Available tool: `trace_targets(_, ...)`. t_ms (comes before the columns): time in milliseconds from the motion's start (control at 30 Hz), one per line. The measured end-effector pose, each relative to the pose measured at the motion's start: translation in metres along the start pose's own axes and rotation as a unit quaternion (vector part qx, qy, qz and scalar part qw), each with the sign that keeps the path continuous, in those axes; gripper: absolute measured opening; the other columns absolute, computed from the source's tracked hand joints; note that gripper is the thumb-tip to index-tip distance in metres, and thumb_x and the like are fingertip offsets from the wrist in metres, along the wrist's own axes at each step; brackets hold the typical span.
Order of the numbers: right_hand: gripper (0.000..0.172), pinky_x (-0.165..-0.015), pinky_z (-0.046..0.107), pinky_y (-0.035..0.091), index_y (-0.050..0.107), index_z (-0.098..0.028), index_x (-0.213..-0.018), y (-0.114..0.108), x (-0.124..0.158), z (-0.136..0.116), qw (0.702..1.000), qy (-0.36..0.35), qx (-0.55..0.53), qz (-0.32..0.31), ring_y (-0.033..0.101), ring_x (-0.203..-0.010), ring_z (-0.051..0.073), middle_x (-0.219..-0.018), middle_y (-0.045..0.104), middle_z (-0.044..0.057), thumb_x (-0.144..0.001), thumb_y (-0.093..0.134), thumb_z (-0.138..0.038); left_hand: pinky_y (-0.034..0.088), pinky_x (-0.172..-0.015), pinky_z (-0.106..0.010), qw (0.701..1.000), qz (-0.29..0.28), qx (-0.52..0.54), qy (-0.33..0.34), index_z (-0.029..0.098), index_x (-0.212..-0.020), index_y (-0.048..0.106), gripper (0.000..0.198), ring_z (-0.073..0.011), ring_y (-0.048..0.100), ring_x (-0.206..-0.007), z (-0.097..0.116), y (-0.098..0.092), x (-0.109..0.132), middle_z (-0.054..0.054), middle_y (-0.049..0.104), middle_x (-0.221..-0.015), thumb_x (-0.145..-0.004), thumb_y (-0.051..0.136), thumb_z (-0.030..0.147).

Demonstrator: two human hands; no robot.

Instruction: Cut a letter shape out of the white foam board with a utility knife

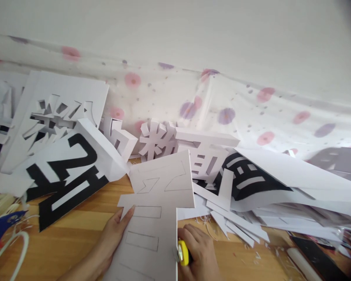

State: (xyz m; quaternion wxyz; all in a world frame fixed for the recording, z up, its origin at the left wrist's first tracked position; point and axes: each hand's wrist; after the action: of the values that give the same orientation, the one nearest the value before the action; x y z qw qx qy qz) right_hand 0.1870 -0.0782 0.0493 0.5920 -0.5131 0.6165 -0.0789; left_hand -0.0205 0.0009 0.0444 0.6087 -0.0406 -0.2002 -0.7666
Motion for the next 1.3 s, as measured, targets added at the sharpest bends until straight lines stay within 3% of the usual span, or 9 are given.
trace_targets(700, 0.015, -0.047, 0.025, 0.031, 0.043, -0.021, -0.077, -0.001, -0.005, 0.000, 1.000, -0.003, 0.005, 0.028, 0.047, -0.053, 0.015, -0.060, 0.049, 0.000, -0.064, 0.039, -0.014, 0.049, -0.072, -0.032, 1.000, 0.008, -0.018, 0.003, 0.019, -0.101, 0.060, 0.044, -0.0285, 0.061, -0.095, 0.001, 0.003, 0.004, -0.008, 0.067, -0.104, -0.071, 0.062, 0.051)
trace_targets(933, 0.017, -0.050, 0.025, 0.035, 0.043, -0.022, -0.077, -0.006, -0.005, 0.007, 0.999, 0.017, 0.011, 0.047, 0.049, -0.056, 0.015, -0.064, 0.054, 0.000, -0.063, 0.040, -0.011, 0.048, -0.073, -0.033, 1.000, -0.014, -0.013, 0.011, 0.019, -0.096, 0.063, 0.046, -0.0284, 0.063, -0.091, 0.002, 0.011, 0.010, -0.007, 0.071, -0.093, -0.067, 0.064, 0.055)
trace_targets(1300, 0.005, -0.049, 0.025, 0.029, 0.040, -0.021, -0.072, -0.008, -0.008, 0.001, 0.998, -0.056, -0.017, 0.020, 0.043, -0.052, 0.013, -0.057, 0.045, -0.001, -0.072, 0.039, -0.017, 0.048, -0.074, -0.034, 1.000, -0.004, 0.017, -0.004, 0.019, -0.100, 0.062, 0.041, -0.0294, 0.062, -0.094, -0.002, 0.005, 0.005, -0.007, 0.070, -0.094, -0.070, 0.065, 0.047)
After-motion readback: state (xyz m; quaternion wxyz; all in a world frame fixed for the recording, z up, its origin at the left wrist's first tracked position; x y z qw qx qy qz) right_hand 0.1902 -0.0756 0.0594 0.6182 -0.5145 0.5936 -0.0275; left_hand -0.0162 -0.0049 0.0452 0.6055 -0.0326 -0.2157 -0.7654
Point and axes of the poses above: each hand's wrist, its own x-axis away from the middle knuckle, its own y-axis out of the palm, z = x × y
